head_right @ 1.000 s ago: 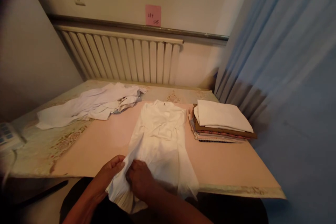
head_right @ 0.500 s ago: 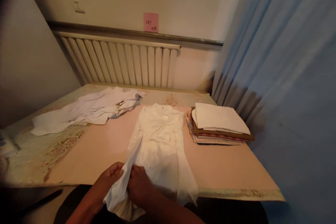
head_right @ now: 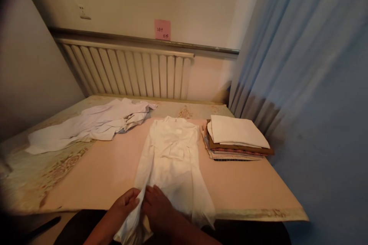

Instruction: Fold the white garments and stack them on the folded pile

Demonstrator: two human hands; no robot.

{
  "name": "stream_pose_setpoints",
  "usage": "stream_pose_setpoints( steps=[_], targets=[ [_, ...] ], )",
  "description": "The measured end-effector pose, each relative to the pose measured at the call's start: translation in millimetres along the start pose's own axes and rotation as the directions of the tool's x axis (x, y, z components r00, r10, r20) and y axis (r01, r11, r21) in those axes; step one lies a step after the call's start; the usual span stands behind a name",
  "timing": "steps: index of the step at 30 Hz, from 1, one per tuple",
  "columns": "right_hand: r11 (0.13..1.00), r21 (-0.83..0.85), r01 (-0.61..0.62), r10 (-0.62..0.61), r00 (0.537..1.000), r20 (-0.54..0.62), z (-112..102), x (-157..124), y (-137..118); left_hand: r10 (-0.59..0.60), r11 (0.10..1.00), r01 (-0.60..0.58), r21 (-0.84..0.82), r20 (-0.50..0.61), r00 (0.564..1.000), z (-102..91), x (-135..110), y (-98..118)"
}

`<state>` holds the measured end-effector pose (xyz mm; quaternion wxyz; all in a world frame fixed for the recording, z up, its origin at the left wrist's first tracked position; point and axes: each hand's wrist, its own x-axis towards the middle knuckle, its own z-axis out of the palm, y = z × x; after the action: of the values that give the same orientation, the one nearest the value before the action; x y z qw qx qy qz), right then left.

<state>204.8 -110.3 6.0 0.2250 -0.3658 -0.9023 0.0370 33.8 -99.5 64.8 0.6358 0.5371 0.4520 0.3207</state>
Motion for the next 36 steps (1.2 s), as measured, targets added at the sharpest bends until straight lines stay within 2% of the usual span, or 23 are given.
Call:
stream_pose_setpoints(
  steps=[5, 8, 11, 13, 15, 18, 20, 22, 24, 28, 31, 34, 36],
  targets=[
    [0.997, 0.019, -0.075, 0.076, 0.997, -0.019, 1, -22, 11, 0.005, 0.964, -0.006, 0.267, 0.003, 1.000, 11.6, 5, -16],
    [0.986, 0.048, -0.158, 0.162, 0.981, -0.110, -3, -38, 15, 0.019, 0.925, -0.006, 0.380, -0.031, 0.999, 19.9, 7, -27],
    [0.973, 0.079, -0.216, 0.229, 0.941, -0.248, -11, -58, 24, 0.001, 0.908, 0.018, 0.418, -0.045, 0.999, 27.2, 7, -38],
    [0.952, 0.097, -0.291, 0.306, 0.895, -0.325, -18, -72, 35, -0.042, 0.908, 0.035, 0.417, 0.007, 0.999, 30.4, 8, -43],
    [0.894, 0.113, -0.433, 0.442, 0.813, -0.380, -28, -86, 49, -0.030, 0.896, 0.012, 0.445, 0.034, 0.999, 31.5, 9, -43],
    [0.719, 0.104, -0.687, 0.658, 0.624, -0.422, -48, -103, 70, 0.174, 0.817, -0.101, 0.568, -0.077, 0.982, 28.7, 19, -35],
    [0.608, 0.060, -0.792, 0.738, 0.535, -0.411, -60, -111, 80, 0.353, 0.712, -0.156, 0.684, -0.158, 0.922, 25.3, 31, -31],
    [0.532, 0.008, -0.847, 0.790, 0.493, -0.364, -70, -115, 85, 0.496, 0.575, -0.171, 0.800, -0.175, 0.850, 22.1, 47, -31],
    [0.467, -0.011, -0.884, 0.849, 0.452, -0.275, -76, -117, 88, 0.576, 0.428, -0.145, 0.892, -0.146, 0.804, 20.1, 66, -37],
    [0.384, 0.023, -0.923, 0.921, 0.381, -0.083, -80, -119, 92, 0.600, 0.213, -0.082, 0.974, -0.064, 0.797, 17.9, 94, -58],
    [0.358, 0.088, -0.930, 0.933, 0.351, -0.081, -82, -128, 96, 0.619, 0.138, -0.073, 0.988, -0.028, 0.785, 16.0, 100, -67],
    [0.327, 0.120, -0.937, 0.939, 0.308, -0.153, -84, -137, 97, 0.633, 0.118, -0.074, 0.990, -0.018, 0.774, 15.1, 98, -67],
    [0.326, 0.141, -0.935, 0.936, 0.299, -0.185, -85, -135, 96, 0.636, 0.119, -0.075, 0.990, -0.018, 0.772, 15.4, 96, -65]
  ],
)
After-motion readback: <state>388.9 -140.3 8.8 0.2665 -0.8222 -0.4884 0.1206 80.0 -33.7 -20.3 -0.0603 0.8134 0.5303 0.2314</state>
